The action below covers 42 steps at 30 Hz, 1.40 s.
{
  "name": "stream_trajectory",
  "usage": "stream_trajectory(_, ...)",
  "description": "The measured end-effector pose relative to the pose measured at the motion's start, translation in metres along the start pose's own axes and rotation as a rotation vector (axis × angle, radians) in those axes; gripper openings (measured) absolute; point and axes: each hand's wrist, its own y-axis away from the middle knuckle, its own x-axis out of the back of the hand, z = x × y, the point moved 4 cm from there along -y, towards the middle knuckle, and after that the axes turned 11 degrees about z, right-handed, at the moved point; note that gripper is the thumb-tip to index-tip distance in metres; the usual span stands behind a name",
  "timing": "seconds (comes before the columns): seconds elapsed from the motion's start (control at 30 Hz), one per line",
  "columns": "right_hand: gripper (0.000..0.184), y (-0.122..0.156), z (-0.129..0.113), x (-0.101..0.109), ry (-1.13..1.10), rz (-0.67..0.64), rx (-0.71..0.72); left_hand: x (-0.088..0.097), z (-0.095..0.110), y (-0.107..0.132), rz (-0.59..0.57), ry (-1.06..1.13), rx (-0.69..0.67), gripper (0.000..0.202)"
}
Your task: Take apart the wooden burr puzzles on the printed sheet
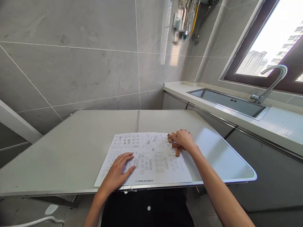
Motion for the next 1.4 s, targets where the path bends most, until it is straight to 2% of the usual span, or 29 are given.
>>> stream_trajectory(0.1, 0.058, -0.001, -0.007, 0.001, -0.004, -0.060, 0.025, 0.000, 0.002, 0.000, 0.003, 0.009, -0.002, 0.039)
stream_trajectory(0.3, 0.037, 0.013, -0.033, 0.019, -0.104, -0.046, 0.154, 0.000, 0.000, 0.001, 0.014, 0.023, -0.010, 0.039)
stream_trajectory(0.37, 0.036, 0.029, -0.050, 0.030, -0.199, -0.036, 0.231, 0.002, 0.002, 0.000, 0.034, 0.045, -0.001, 0.039)
stream_trajectory(0.43, 0.035, 0.050, -0.070, 0.044, -0.443, 0.000, 0.319, 0.006, 0.007, -0.001, 0.060, 0.088, 0.027, 0.039)
stream_trajectory(0.57, 0.026, 0.091, -0.104, 0.062, -0.712, 0.034, 0.374, 0.008, 0.022, -0.006, 0.051, 0.303, 0.159, 0.051)
stream_trajectory(0.67, 0.020, 0.112, -0.123, 0.062, -0.889, 0.006, 0.393, 0.003, 0.039, -0.012, -0.047, 0.590, 0.192, 0.069)
stream_trajectory(0.73, 0.019, 0.121, -0.130, 0.057, -0.977, -0.010, 0.385, 0.001, 0.050, -0.015, -0.106, 0.753, 0.183, 0.067)
stream_trajectory(0.8, 0.020, 0.127, -0.133, 0.051, -1.031, -0.033, 0.354, 0.002, 0.055, -0.016, -0.094, 0.778, 0.213, 0.057)
stream_trajectory(0.87, 0.021, 0.130, -0.132, 0.046, -1.063, -0.126, 0.300, 0.004, 0.058, -0.016, -0.065, 0.735, 0.241, 0.049)
stream_trajectory(0.97, 0.028, 0.134, -0.128, 0.041, -1.073, -0.403, 0.268, 0.008, 0.062, -0.015, -0.084, 0.698, 0.224, 0.050)
stream_trajectory(1.1, 0.041, 0.139, -0.125, 0.037, -1.188, -0.815, 0.336, 0.013, 0.071, -0.015, -0.180, 0.652, 0.114, 0.051)
stream_trajectory(1.17, 0.040, 0.139, -0.122, 0.031, -1.277, -0.922, 0.292, 0.015, 0.077, -0.016, -0.216, 0.630, 0.044, 0.051)
stream_trajectory(1.23, 0.039, 0.137, -0.117, 0.022, -1.311, -0.899, 0.210, 0.016, 0.080, -0.019, -0.206, 0.575, 0.002, 0.051)
stream_trajectory(1.4, 0.022, 0.131, -0.101, 0.006, -1.170, -0.494, 0.136, 0.008, 0.076, -0.025, -0.119, 0.387, 0.034, 0.051)
